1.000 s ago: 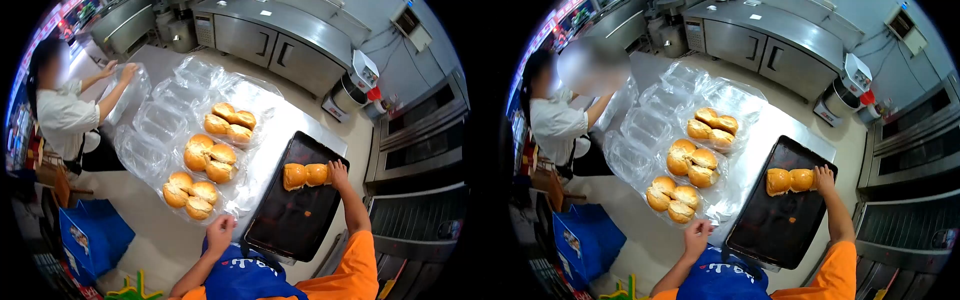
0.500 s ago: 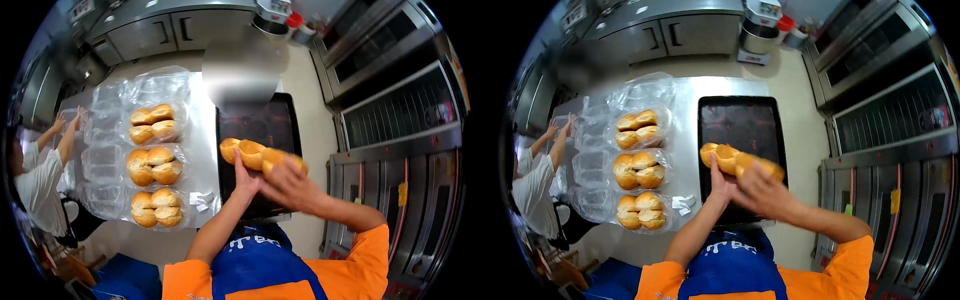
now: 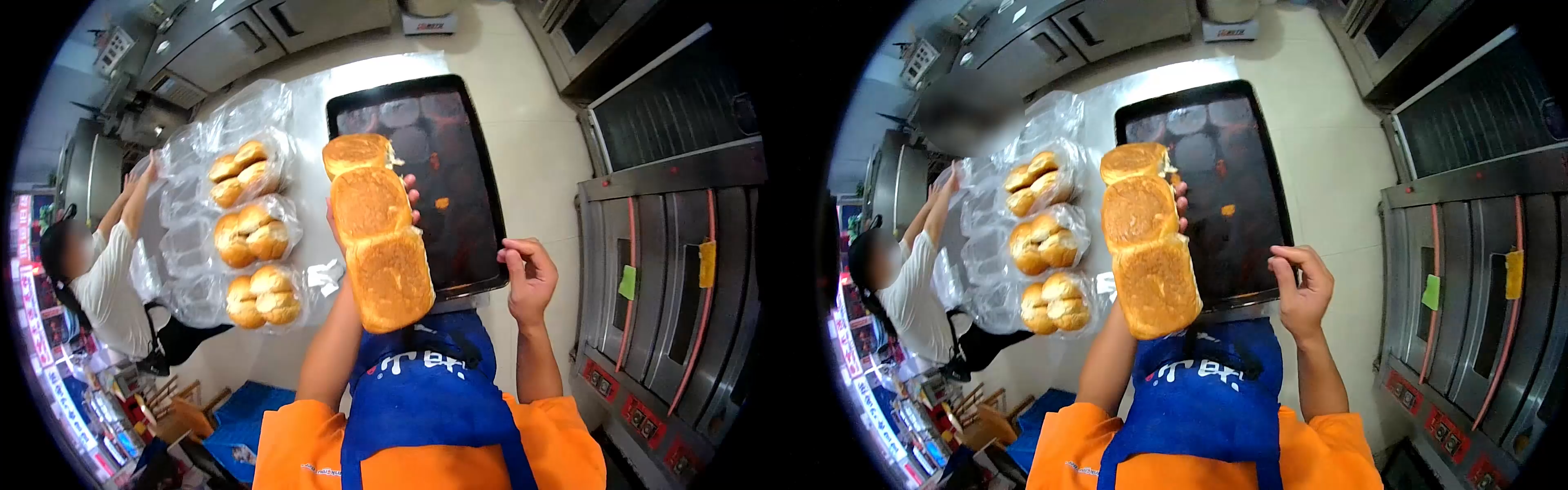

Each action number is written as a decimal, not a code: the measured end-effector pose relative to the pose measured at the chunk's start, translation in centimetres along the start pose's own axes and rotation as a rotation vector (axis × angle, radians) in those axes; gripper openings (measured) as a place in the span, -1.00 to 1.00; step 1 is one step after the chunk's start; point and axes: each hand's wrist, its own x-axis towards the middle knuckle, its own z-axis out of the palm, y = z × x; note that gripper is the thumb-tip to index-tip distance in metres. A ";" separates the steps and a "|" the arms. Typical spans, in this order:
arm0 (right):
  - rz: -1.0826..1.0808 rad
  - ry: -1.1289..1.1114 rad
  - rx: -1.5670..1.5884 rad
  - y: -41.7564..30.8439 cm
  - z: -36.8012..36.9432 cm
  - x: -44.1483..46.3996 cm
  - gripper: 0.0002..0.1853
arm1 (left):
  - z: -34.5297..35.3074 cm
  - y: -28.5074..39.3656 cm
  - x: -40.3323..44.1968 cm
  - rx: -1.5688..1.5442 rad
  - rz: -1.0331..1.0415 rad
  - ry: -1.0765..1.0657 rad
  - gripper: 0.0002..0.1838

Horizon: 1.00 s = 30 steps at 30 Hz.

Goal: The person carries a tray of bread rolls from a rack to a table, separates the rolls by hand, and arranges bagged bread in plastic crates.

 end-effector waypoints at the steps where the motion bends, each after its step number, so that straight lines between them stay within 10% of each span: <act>1: 0.024 -0.047 0.018 0.6 0.0 -0.1 -0.93 | 0.1 0.1 -0.3 0.010 0.015 0.015 0.19; 9: -0.504 -0.356 -0.099 -2.9 4.1 -1.9 -0.68 | 6.1 -0.6 -2.3 0.140 0.169 0.073 0.12; 11: -0.591 -0.467 -0.197 -3.9 5.2 -2.8 -0.23 | 6.4 -0.2 -2.0 0.327 0.303 0.108 0.12; 16: -0.683 -0.392 -0.313 -3.9 9.3 -3.9 0.03 | 8.3 0.7 -2.8 0.472 0.464 0.098 0.11; 30: -0.779 -0.264 -0.317 -9.6 13.0 -3.0 -0.76 | 7.5 5.5 -6.8 0.135 0.221 -0.176 0.11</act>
